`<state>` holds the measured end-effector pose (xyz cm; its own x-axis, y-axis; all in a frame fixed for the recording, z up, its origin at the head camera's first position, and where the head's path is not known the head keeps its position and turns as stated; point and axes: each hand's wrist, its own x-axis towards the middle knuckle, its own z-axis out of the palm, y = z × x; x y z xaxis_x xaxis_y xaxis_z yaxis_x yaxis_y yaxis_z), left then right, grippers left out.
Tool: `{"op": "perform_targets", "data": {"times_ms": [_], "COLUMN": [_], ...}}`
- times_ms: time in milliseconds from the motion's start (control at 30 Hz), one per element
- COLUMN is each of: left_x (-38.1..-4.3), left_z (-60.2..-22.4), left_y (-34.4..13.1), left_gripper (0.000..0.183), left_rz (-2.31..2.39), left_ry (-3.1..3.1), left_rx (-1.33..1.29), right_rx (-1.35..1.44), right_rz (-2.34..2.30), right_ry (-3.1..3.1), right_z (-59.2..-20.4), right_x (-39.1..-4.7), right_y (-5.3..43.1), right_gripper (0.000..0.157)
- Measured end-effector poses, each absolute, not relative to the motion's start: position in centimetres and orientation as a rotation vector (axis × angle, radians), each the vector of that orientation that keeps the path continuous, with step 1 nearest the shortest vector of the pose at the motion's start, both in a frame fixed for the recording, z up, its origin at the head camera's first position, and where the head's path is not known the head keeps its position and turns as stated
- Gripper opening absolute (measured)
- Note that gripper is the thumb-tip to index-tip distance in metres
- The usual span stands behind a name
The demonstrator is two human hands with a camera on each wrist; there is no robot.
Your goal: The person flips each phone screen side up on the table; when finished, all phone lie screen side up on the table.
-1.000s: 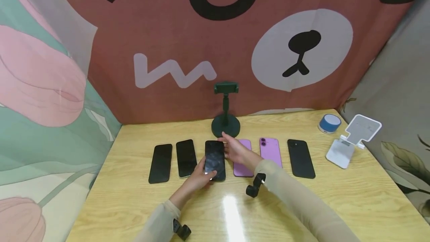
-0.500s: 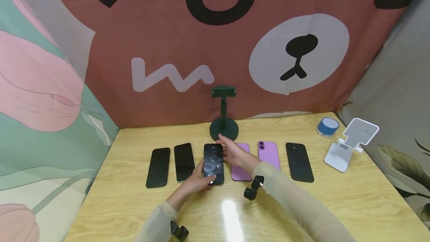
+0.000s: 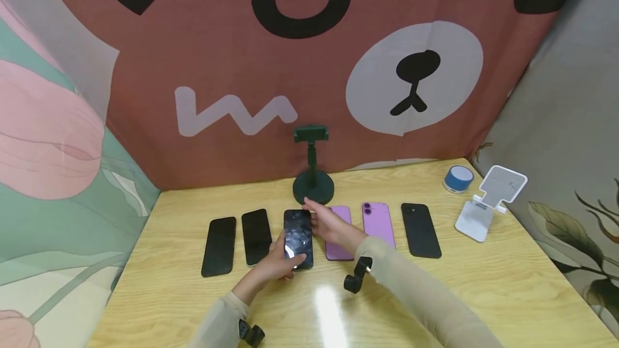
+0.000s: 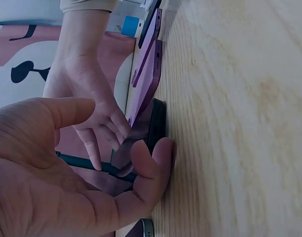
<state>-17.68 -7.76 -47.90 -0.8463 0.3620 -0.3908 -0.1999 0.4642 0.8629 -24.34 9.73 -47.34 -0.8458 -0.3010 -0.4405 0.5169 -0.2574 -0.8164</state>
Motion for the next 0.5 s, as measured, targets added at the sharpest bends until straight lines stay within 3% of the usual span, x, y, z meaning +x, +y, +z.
{"op": "perform_targets", "data": {"times_ms": [500], "left_x": [-17.4], "left_z": [-48.3], "left_y": [-8.0], "left_gripper": [0.104], "left_rz": [1.411], "left_ry": [2.187], "left_rx": [0.118], "right_rx": [0.217], "right_rz": [-2.153], "right_ry": [1.549], "right_z": [-48.2], "right_x": [-23.9], "right_y": [9.9], "right_gripper": [0.079]}}
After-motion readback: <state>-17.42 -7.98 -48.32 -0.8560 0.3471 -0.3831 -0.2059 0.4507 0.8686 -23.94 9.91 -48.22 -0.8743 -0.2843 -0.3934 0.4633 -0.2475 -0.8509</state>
